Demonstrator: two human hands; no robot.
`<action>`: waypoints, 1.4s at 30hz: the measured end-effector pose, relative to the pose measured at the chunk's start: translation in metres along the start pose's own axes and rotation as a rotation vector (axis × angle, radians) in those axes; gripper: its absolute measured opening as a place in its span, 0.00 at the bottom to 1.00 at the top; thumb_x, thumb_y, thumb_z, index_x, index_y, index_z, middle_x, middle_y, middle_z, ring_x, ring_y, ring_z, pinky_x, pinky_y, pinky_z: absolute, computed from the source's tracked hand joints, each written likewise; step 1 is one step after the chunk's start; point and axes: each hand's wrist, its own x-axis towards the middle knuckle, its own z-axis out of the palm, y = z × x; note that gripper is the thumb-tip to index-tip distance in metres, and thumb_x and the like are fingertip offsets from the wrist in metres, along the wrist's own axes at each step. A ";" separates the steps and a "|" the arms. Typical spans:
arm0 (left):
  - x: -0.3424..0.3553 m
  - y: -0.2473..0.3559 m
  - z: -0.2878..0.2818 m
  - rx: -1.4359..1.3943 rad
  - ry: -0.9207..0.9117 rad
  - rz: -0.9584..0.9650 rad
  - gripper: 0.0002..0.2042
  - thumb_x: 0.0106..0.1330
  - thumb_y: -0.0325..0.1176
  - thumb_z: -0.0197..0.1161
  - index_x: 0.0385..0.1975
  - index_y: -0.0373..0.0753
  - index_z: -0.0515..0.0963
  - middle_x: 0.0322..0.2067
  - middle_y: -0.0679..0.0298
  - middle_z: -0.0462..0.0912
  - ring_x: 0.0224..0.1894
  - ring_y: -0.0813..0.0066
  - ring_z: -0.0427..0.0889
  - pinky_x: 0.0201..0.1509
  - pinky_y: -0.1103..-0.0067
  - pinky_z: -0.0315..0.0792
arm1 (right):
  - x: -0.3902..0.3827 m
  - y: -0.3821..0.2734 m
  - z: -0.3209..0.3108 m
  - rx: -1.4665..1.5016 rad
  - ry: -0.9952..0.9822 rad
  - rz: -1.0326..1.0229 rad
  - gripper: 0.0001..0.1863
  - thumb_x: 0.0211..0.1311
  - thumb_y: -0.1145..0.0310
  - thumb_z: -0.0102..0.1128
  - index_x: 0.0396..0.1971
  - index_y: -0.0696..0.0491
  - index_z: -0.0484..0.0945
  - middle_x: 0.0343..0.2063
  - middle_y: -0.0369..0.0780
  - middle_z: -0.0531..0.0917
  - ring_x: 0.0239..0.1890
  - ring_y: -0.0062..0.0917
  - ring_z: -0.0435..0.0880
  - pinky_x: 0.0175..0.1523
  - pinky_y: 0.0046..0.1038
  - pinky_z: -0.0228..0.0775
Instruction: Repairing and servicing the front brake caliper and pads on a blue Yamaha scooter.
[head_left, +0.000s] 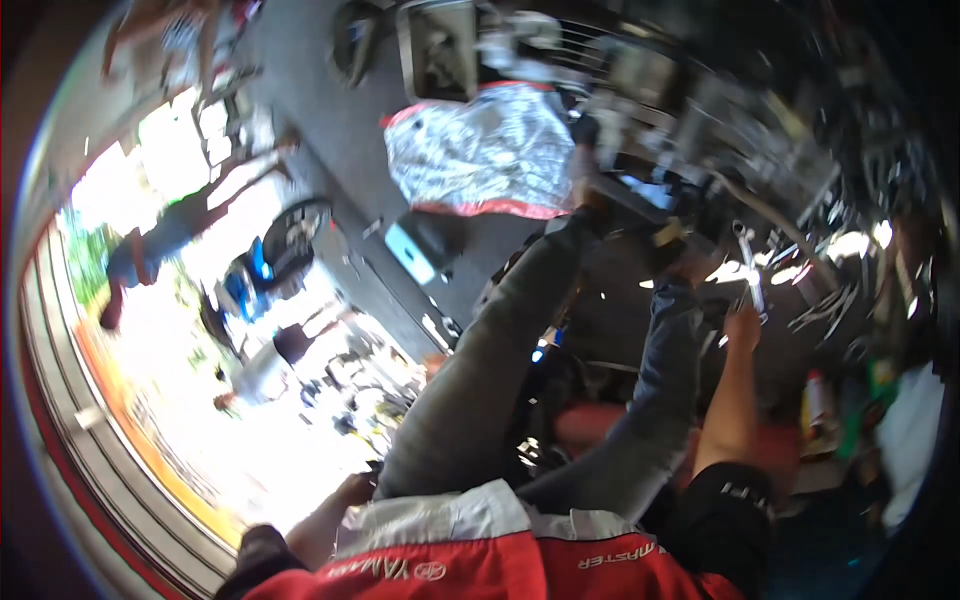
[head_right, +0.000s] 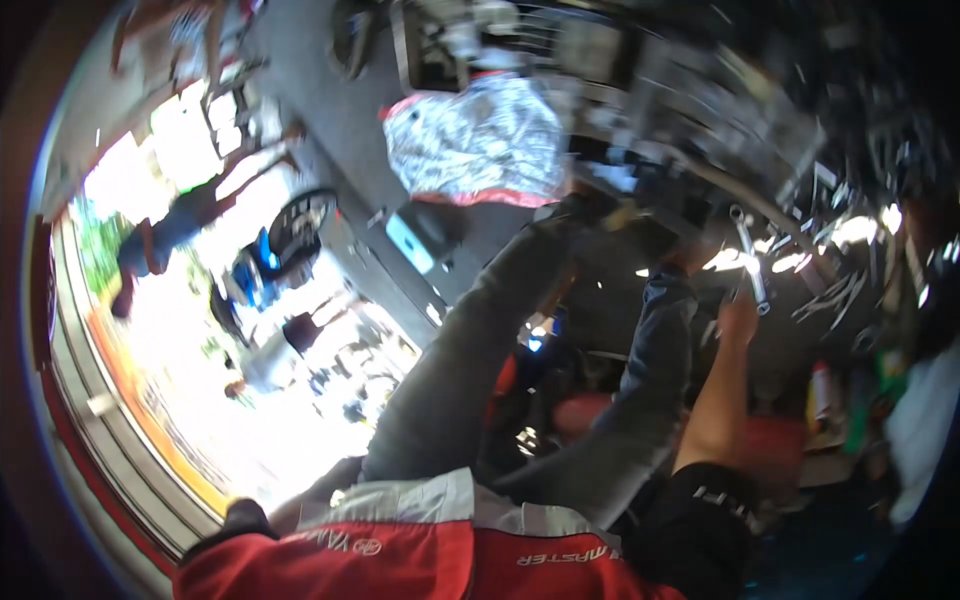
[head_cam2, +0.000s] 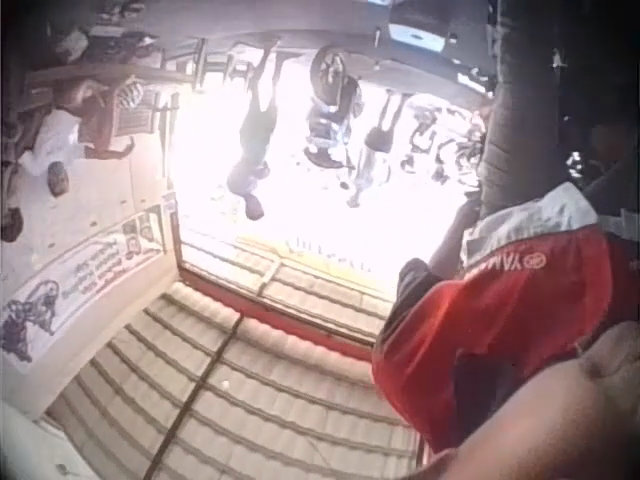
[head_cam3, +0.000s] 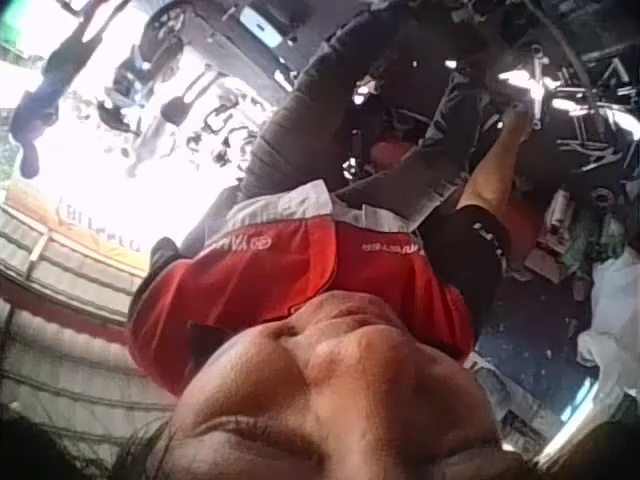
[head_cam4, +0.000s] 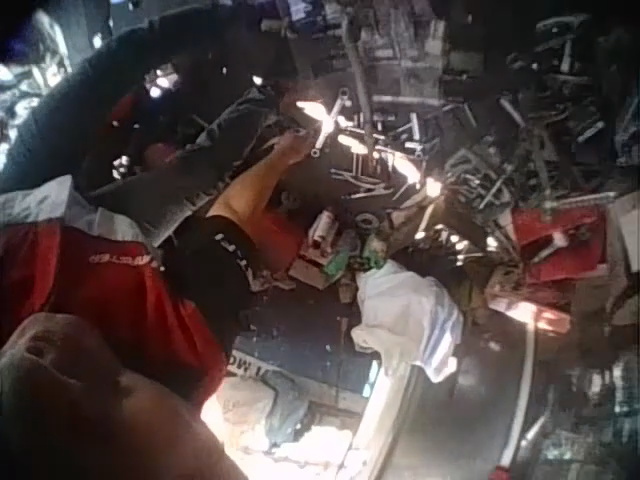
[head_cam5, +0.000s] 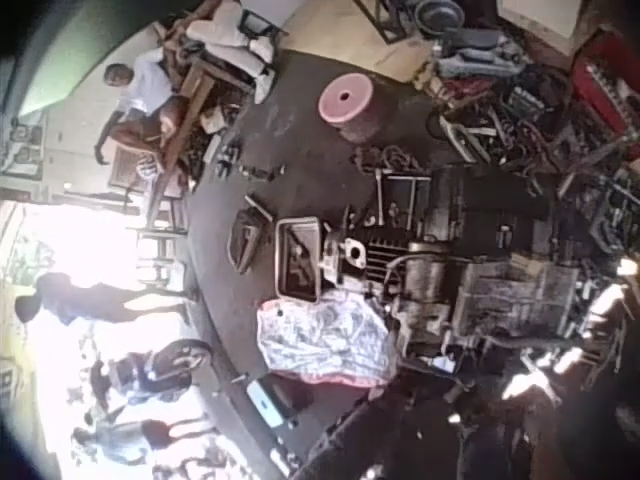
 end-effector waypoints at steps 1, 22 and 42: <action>-0.050 0.003 0.057 -0.008 0.044 -0.045 0.22 0.71 0.41 0.56 0.63 0.43 0.76 0.56 0.57 0.83 0.60 0.60 0.80 0.63 0.71 0.73 | -0.036 -0.040 -0.002 0.100 -0.027 -0.129 0.26 0.71 0.51 0.56 0.54 0.59 0.78 0.46 0.55 0.84 0.51 0.53 0.83 0.56 0.49 0.76; 0.017 0.023 -0.010 -1.764 1.066 0.216 0.27 0.67 0.52 0.67 0.55 0.34 0.80 0.47 0.51 0.88 0.51 0.56 0.87 0.54 0.68 0.79 | -0.255 -0.537 -0.532 0.235 0.057 -0.849 0.10 0.59 0.77 0.60 0.41 0.59 0.78 0.27 0.44 0.85 0.30 0.31 0.85 0.36 0.38 0.76; 0.062 -0.312 -0.140 -2.043 1.395 -0.189 0.29 0.74 0.51 0.58 0.64 0.35 0.74 0.56 0.45 0.80 0.62 0.55 0.75 0.69 0.65 0.64 | -0.606 -1.192 -0.342 -0.842 0.178 -0.974 0.29 0.61 0.68 0.63 0.62 0.61 0.74 0.57 0.56 0.81 0.60 0.44 0.81 0.64 0.42 0.74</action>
